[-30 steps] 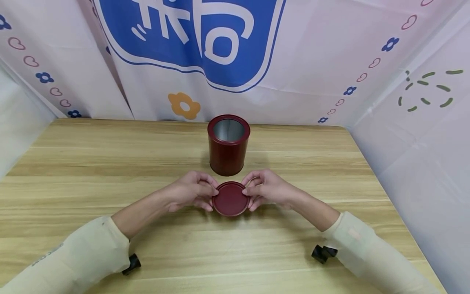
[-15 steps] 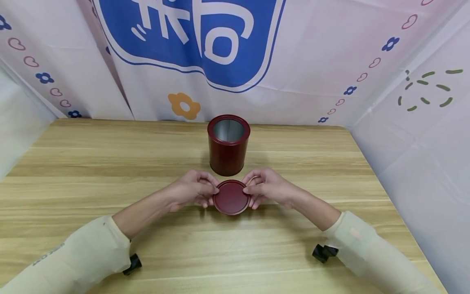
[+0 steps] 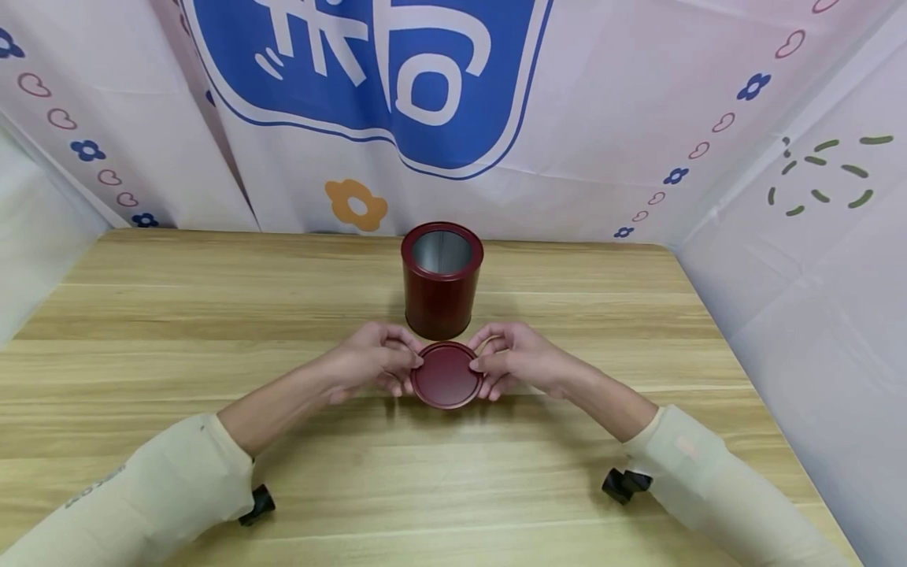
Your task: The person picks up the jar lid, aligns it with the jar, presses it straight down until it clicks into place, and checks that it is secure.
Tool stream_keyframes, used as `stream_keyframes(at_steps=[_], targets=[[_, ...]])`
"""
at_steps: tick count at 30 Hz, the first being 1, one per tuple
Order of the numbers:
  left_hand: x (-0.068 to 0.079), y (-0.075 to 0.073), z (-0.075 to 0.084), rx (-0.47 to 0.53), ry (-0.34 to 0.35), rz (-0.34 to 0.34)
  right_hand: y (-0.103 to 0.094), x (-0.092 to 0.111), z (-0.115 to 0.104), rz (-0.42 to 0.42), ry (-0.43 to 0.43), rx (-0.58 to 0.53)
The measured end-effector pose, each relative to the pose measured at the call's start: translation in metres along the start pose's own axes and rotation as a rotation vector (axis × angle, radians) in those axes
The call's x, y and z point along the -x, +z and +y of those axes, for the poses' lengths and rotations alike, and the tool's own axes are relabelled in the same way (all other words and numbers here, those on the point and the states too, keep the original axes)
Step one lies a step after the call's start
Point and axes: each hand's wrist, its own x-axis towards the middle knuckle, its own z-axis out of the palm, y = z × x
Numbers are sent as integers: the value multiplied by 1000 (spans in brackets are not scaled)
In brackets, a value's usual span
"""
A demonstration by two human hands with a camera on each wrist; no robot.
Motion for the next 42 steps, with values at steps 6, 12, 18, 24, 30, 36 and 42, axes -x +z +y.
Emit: stream_keyframes(at_steps=[6, 12, 18, 24, 30, 36, 42], targets=[[-1, -1, 3, -14, 13, -3, -2, 0, 0, 1, -15, -7], [0, -1, 5, -14, 10, -7, -3, 0, -1, -5, -21, -15], [1, -2, 10, 3, 20, -9, -3, 2, -6, -3, -39, -21], [0, -2, 12, 11, 26, -15, -5, 5, -9, -4, -40, -23], [-1, -1, 14, 4, 31, -17, -5, 6, -12, 14, -29, -30], [1, -1, 17, 7, 41, -8, -3, 7, -16, 21, -31, -34], [5, 0, 22, 7, 61, -15, -2, 9, -20, 18, -49, -25]])
